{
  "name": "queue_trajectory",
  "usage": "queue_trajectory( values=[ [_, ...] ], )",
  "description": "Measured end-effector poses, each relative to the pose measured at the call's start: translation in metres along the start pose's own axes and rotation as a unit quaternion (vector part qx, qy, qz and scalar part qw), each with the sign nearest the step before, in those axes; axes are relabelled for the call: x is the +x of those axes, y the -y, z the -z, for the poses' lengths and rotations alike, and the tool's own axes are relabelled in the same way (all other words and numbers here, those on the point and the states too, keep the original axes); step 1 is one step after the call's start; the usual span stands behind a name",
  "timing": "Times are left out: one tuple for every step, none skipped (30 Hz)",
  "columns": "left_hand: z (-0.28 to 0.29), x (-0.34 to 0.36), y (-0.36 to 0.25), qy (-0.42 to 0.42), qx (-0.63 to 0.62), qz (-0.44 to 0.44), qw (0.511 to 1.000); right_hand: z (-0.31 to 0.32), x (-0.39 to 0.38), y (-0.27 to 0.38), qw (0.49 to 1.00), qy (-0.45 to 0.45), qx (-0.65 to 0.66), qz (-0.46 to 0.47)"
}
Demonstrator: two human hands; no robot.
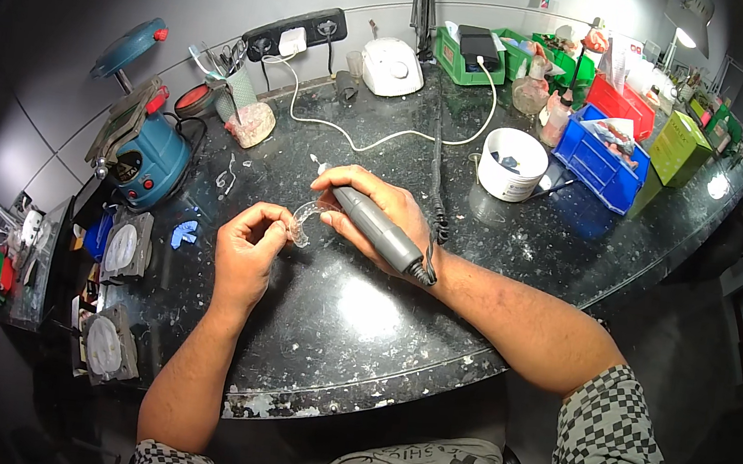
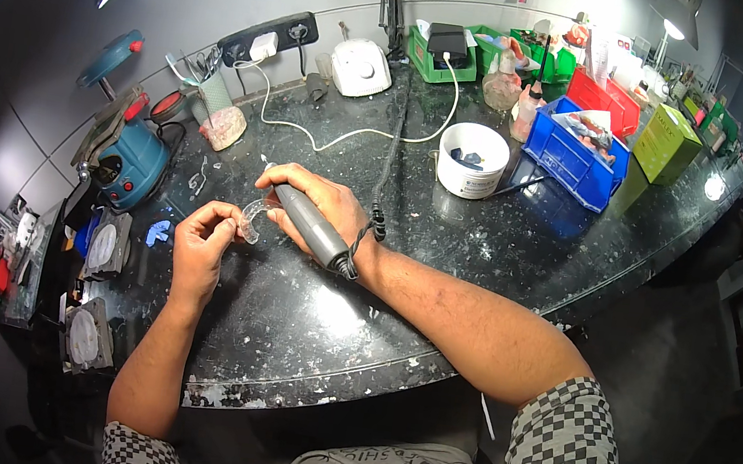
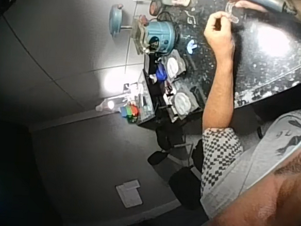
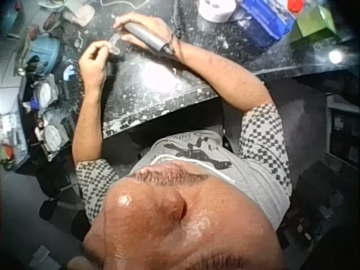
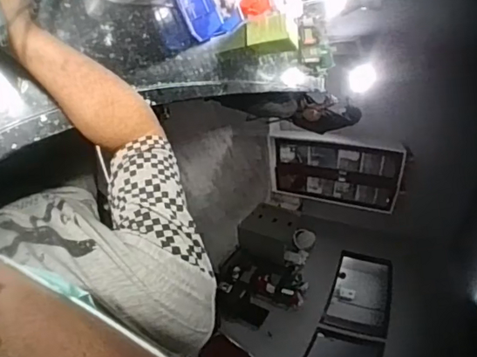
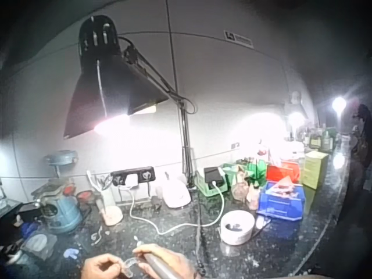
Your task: The person holds a clear dental prosthesis and uses a rotary tool to polish the surfaces and edges. The person rotates the prosthesis in their hand while applying the tool tip to different areas.
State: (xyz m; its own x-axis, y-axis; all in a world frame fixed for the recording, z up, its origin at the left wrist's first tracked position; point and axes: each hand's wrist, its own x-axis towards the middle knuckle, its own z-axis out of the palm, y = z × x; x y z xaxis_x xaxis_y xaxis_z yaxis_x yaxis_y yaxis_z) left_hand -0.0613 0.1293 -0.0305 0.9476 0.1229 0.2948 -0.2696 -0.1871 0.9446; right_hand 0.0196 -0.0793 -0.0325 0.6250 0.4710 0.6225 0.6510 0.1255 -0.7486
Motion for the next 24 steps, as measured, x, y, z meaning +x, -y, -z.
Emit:
queue_trajectory(
  values=[
    [-0.0007,0.0000,0.0003,0.001,-0.004,-0.005,1.000,0.0000,-0.0002,-0.0004,1.000,-0.002,0.004,0.000],
    [-0.0008,0.0002,-0.0001,0.001,-0.004,-0.005,1.000,0.0004,-0.0001,-0.0007,1.000,-0.002,0.004,0.000],
    [-0.0009,0.0003,-0.0009,0.002,0.002,-0.006,1.000,0.0010,0.0000,-0.0011,1.000,-0.001,0.009,-0.010],
    [-0.0006,-0.0001,-0.0015,0.002,0.009,-0.006,1.000,0.0007,0.0001,-0.0013,1.000,0.001,0.016,-0.020],
    [-0.0005,-0.0002,-0.0014,0.002,0.009,-0.006,1.000,0.0001,0.0003,-0.0019,1.000,0.002,0.016,-0.020],
    [-0.0004,-0.0003,-0.0012,-0.001,0.012,-0.004,1.000,-0.0008,0.0004,-0.0027,1.000,0.000,0.015,-0.021],
    [-0.0011,-0.0002,-0.0018,-0.003,0.015,-0.002,1.000,-0.0003,0.0004,-0.0023,1.000,-0.002,0.013,-0.020],
    [-0.0011,0.0000,-0.0015,-0.003,0.015,-0.003,1.000,0.0004,0.0004,-0.0011,1.000,-0.002,0.012,-0.020],
    [-0.0007,0.0000,-0.0005,-0.003,0.014,-0.003,1.000,0.0012,0.0004,0.0006,1.000,-0.003,0.008,-0.020],
    [-0.0004,0.0001,0.0009,-0.003,0.012,-0.003,1.000,0.0014,0.0004,0.0009,1.000,-0.003,0.005,-0.021],
    [-0.0005,0.0000,0.0009,-0.003,0.012,-0.003,1.000,0.0014,0.0004,0.0005,1.000,-0.002,0.004,-0.021],
    [-0.0009,-0.0001,0.0005,-0.001,0.009,0.000,1.000,0.0015,0.0004,0.0001,1.000,-0.002,0.002,-0.019],
    [-0.0008,-0.0005,0.0003,0.001,0.007,0.004,1.000,0.0012,0.0004,-0.0003,1.000,-0.002,0.000,-0.017],
    [-0.0005,-0.0006,0.0005,0.000,0.007,0.004,1.000,0.0008,0.0002,-0.0004,1.000,-0.002,0.000,-0.017],
    [-0.0003,-0.0008,0.0006,0.000,0.010,0.001,1.000,0.0004,-0.0002,-0.0004,1.000,-0.003,0.002,-0.019],
    [-0.0003,-0.0007,0.0007,-0.001,0.012,-0.002,1.000,0.0004,-0.0003,-0.0004,1.000,-0.003,0.003,-0.020],
    [-0.0007,-0.0007,-0.0001,-0.001,0.012,-0.002,1.000,0.0005,-0.0002,-0.0004,1.000,-0.003,0.003,-0.020],
    [-0.0015,-0.0010,-0.0015,-0.002,0.015,0.001,1.000,0.0006,-0.0001,-0.0002,1.000,-0.003,0.005,-0.019],
    [-0.0019,-0.0010,-0.0024,-0.003,0.018,0.004,1.000,0.0008,0.0000,0.0001,1.000,-0.003,0.007,-0.018],
    [-0.0017,-0.0008,-0.0021,-0.003,0.018,0.004,1.000,0.0010,0.0001,0.0005,1.000,-0.003,0.007,-0.017],
    [-0.0012,-0.0005,-0.0014,0.001,0.012,-0.001,1.000,0.0012,0.0001,0.0009,1.000,-0.001,0.002,-0.022],
    [-0.0008,-0.0006,-0.0011,0.005,0.007,-0.006,1.000,0.0012,0.0002,0.0013,1.000,0.002,-0.003,-0.026],
    [-0.0010,-0.0006,-0.0014,0.005,0.007,-0.006,1.000,0.0013,0.0001,0.0016,1.000,0.002,-0.002,-0.026],
    [-0.0013,-0.0006,-0.0019,0.003,0.008,-0.008,1.000,0.0013,0.0001,0.0019,1.000,0.003,0.000,-0.030]
  ],
)
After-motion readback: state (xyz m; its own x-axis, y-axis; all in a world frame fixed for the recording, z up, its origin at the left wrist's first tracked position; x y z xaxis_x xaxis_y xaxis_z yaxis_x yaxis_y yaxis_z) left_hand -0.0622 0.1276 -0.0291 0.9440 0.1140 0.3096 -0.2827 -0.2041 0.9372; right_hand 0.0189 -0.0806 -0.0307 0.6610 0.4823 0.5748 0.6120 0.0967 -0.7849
